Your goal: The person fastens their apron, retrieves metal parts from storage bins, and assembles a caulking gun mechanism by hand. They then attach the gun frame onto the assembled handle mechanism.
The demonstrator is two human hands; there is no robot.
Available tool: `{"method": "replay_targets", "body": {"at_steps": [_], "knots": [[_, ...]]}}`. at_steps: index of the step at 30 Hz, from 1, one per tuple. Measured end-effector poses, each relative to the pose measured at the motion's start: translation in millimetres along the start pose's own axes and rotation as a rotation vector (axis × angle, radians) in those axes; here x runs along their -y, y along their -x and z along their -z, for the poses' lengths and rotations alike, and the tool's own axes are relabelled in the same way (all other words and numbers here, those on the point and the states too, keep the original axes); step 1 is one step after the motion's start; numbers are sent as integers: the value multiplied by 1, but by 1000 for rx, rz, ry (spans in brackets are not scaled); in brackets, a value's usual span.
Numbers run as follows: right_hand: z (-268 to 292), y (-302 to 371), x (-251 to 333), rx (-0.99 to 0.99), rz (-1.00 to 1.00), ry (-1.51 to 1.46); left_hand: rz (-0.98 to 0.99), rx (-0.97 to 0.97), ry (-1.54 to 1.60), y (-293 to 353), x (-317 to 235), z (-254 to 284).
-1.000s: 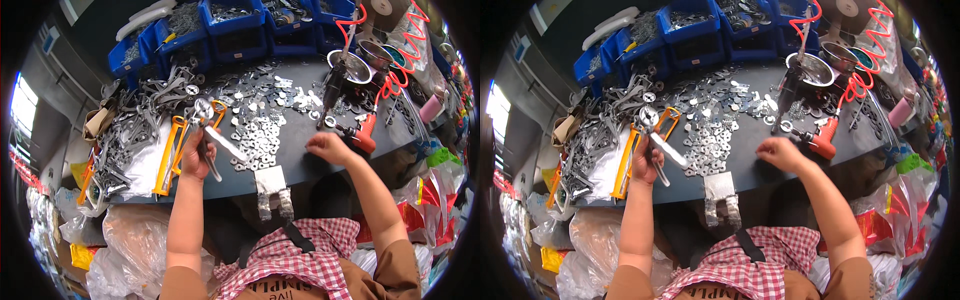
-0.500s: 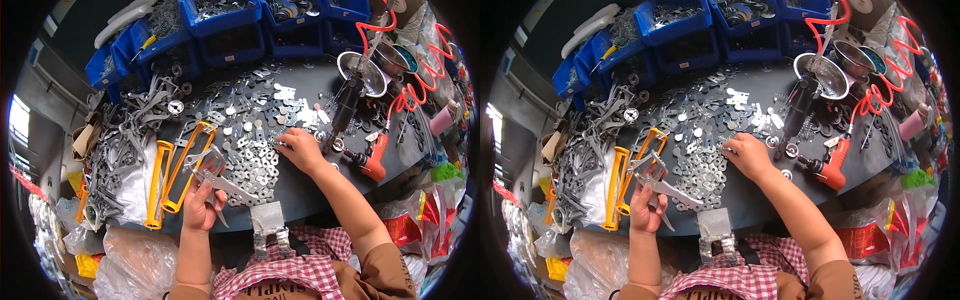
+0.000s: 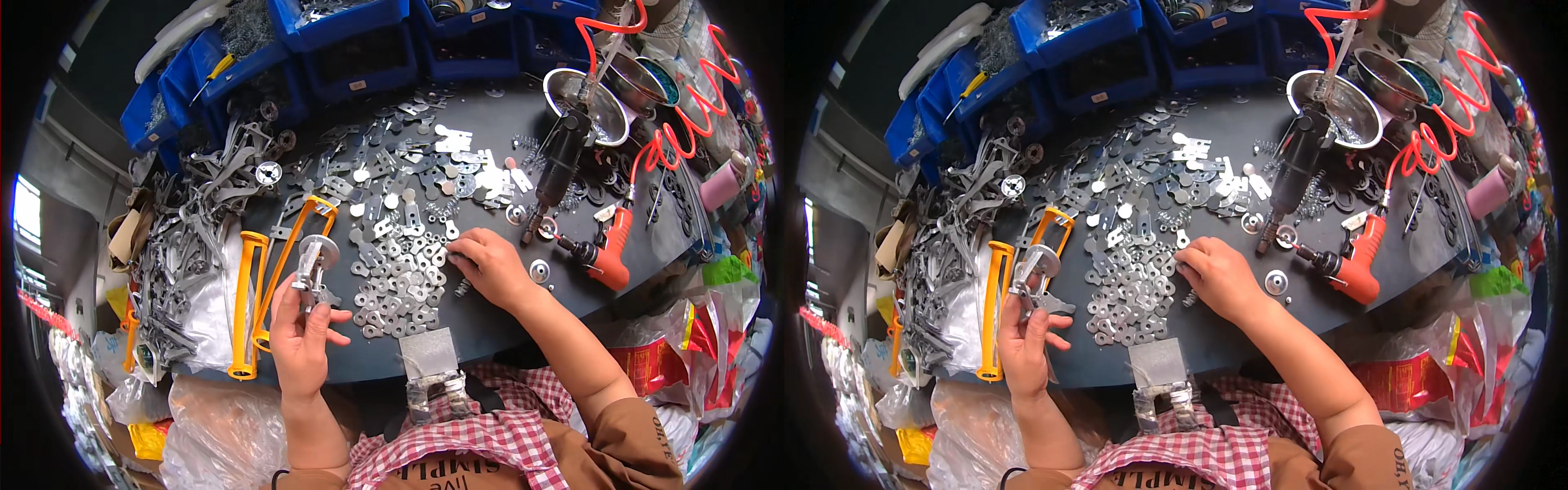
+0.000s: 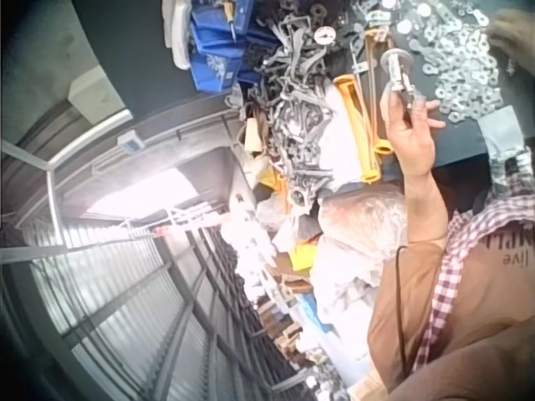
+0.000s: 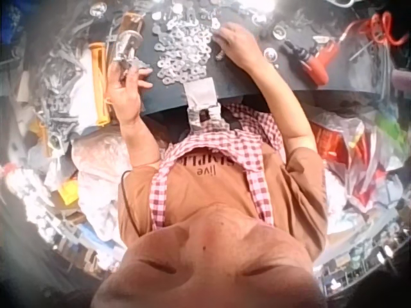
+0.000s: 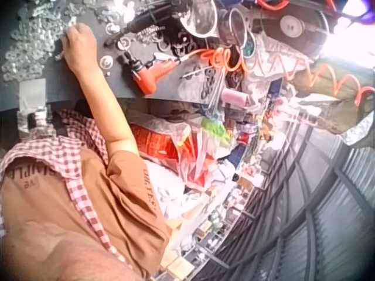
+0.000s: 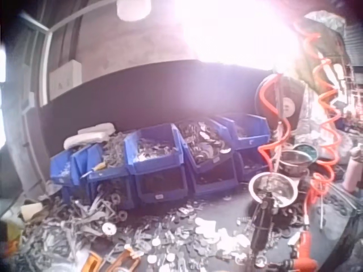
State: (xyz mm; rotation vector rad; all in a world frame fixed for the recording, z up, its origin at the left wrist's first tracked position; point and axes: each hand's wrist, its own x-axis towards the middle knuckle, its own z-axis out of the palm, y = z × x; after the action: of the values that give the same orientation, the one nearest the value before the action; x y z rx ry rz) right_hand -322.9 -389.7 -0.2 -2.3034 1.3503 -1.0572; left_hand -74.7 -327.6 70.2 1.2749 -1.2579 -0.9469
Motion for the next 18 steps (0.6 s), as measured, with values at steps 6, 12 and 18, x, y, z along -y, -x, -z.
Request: {"method": "replay_targets", "body": {"at_steps": [6,12,18], "knots": [[19,25,13,192,51,-9,84,22,541,7,-4,17],[30,35,20,188,113,147,126,249,860,10,12,20],[31,37,13,120,-243,-29,318,451,1099,23,-1,8]]}}
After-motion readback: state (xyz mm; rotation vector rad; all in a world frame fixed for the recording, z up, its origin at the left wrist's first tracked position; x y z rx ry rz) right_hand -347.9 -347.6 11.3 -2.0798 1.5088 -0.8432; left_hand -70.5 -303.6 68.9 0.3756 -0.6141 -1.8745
